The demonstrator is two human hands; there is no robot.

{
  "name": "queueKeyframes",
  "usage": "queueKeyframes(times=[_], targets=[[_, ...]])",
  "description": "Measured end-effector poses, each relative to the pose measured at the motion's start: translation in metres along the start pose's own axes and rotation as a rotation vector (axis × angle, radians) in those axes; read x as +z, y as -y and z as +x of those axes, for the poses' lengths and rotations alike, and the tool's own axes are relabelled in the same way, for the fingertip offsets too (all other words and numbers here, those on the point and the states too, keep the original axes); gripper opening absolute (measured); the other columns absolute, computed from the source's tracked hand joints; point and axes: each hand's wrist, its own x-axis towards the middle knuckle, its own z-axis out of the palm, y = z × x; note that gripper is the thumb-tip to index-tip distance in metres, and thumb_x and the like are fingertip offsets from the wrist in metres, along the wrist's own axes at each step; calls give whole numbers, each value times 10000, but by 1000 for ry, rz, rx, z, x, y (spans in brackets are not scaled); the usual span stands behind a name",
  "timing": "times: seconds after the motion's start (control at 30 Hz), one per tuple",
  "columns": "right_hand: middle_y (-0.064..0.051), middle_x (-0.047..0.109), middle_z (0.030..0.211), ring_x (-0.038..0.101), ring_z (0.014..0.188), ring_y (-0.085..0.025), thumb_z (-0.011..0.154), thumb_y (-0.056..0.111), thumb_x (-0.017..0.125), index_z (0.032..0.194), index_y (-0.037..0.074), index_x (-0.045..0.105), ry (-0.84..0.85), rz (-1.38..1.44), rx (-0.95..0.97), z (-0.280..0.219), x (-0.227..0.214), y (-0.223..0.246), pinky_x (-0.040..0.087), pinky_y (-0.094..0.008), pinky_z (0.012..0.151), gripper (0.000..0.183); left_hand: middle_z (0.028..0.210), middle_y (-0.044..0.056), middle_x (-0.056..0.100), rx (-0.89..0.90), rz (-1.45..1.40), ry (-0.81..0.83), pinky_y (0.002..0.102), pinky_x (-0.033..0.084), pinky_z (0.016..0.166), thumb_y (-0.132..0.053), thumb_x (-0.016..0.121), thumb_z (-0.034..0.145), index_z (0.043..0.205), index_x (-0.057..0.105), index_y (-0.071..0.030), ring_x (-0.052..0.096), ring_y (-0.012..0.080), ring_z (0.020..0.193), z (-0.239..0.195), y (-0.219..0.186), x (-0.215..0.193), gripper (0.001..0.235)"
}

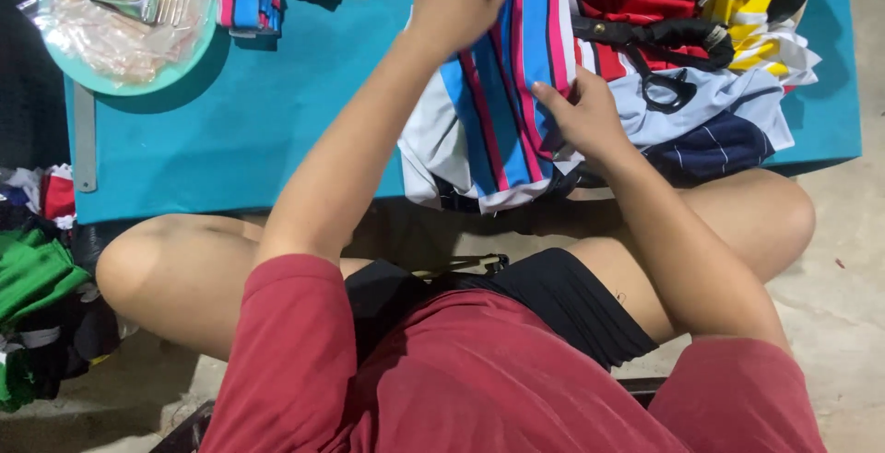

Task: Trimming excess material from fabric strips using scissors and folding the finished pieces.

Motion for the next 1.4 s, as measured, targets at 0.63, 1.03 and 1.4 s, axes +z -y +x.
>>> queueKeyframes(times=[0.63,1.03,1.4], targets=[[-166,659,1179,558,1099,-316,1033,39,717,1286,24,636,-307,-530,-458,35,-49,-29,422,-443,887,266,1307,181,617,-260,9,105,542,583,628,-161,863,895,1391,424,-71,658,436,1005,-31,-5,-16,669],[-218,678,1216,539,1254,-474,1041,239,772,1383,133,749,-314,-1075,-530,81,-77,-87,143,-736,1137,359,1081,70,706,4,-244,617,455,505,831,-160,683,934,1092,745,-137,599,318,960,-138,-65,-46,171],[-242,651,1133,663,959,-445,1020,298,760,1463,118,713,-251,-1199,-322,-5,-132,-35,551,-536,717,481,1471,154,583,14,-308,310,508,447,1136,-119,749,956,1610,285,-67,569,366,1287,-192,-64,-57,805]])
